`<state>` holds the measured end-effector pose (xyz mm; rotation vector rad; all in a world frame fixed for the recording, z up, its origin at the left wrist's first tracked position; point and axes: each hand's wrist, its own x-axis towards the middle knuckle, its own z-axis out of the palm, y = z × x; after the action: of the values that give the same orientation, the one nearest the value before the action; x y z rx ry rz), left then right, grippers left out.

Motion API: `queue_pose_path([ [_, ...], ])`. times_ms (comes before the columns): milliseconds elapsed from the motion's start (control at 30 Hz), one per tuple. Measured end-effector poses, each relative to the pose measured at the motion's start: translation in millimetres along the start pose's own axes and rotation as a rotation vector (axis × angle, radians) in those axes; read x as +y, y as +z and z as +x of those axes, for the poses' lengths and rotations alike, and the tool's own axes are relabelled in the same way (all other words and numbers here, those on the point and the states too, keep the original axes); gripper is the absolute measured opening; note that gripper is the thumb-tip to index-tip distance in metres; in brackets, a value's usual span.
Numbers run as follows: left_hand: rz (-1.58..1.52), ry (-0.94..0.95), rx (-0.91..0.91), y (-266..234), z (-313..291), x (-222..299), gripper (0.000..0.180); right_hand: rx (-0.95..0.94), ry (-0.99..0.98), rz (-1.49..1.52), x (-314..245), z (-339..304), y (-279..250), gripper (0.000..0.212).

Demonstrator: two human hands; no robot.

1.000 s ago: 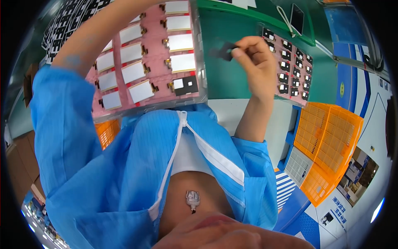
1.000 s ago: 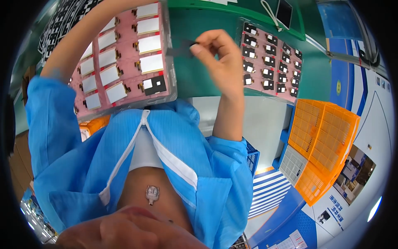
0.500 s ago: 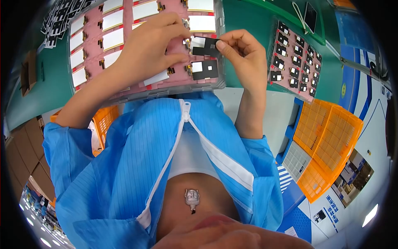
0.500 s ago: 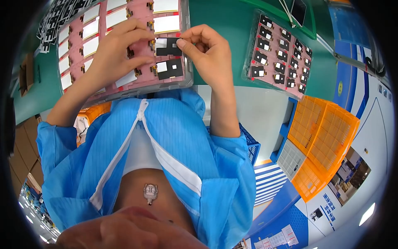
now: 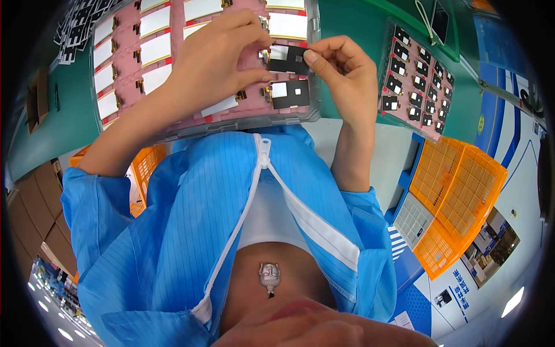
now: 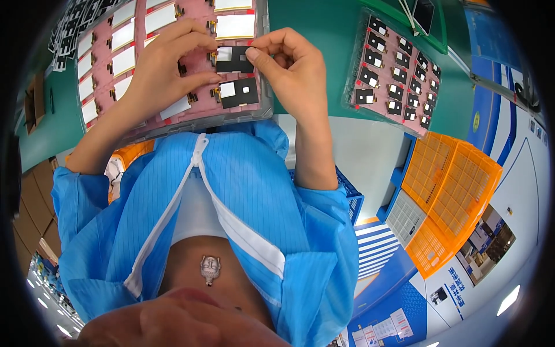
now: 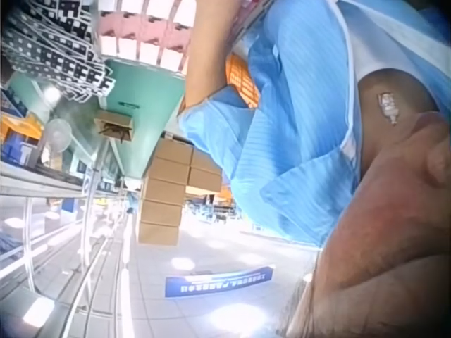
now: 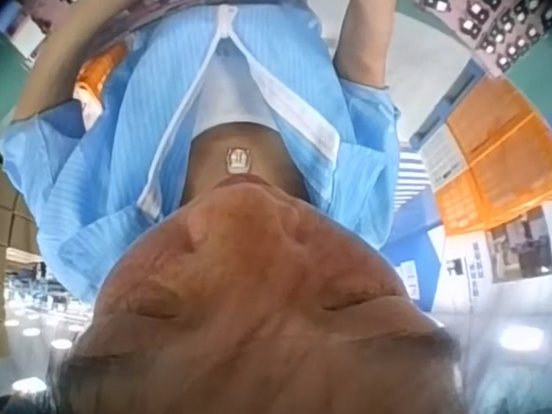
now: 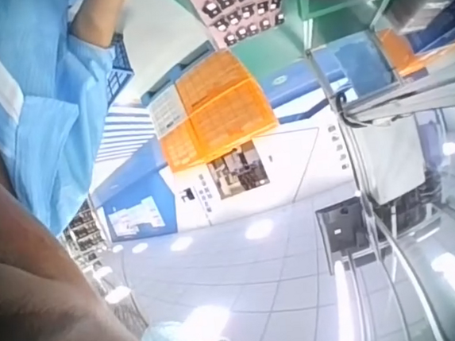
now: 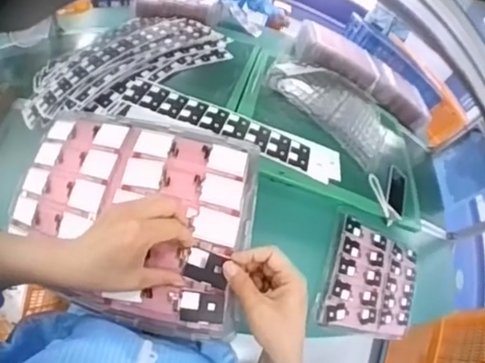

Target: The person peels black labels from a strip and applies them by hand to small electronic modules arranged in a component tray.

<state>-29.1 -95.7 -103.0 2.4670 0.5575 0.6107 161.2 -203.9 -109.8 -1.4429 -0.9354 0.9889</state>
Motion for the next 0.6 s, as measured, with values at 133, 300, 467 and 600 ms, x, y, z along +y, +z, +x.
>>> queue_pose_path([
  [133,0.004,0.002,0.012,0.2,0.1,0.7,0.037,0.003,0.002,-0.01,0.7,-0.3,-0.9,0.011],
  [300,-0.019,-0.029,-0.046,-0.5,-1.6,0.1,0.041,-0.02,0.007,0.038,-0.3,1.1,-3.4,0.011],
  [467,-0.035,-0.065,-0.079,-2.0,-0.8,2.1,0.04,-0.032,0.016,0.005,-1.6,1.6,-4.7,0.011],
  [600,-0.082,-0.051,-0.069,-5.1,2.1,5.5,0.041,-0.025,0.018,-0.008,-1.7,1.0,-4.1,0.011],
])
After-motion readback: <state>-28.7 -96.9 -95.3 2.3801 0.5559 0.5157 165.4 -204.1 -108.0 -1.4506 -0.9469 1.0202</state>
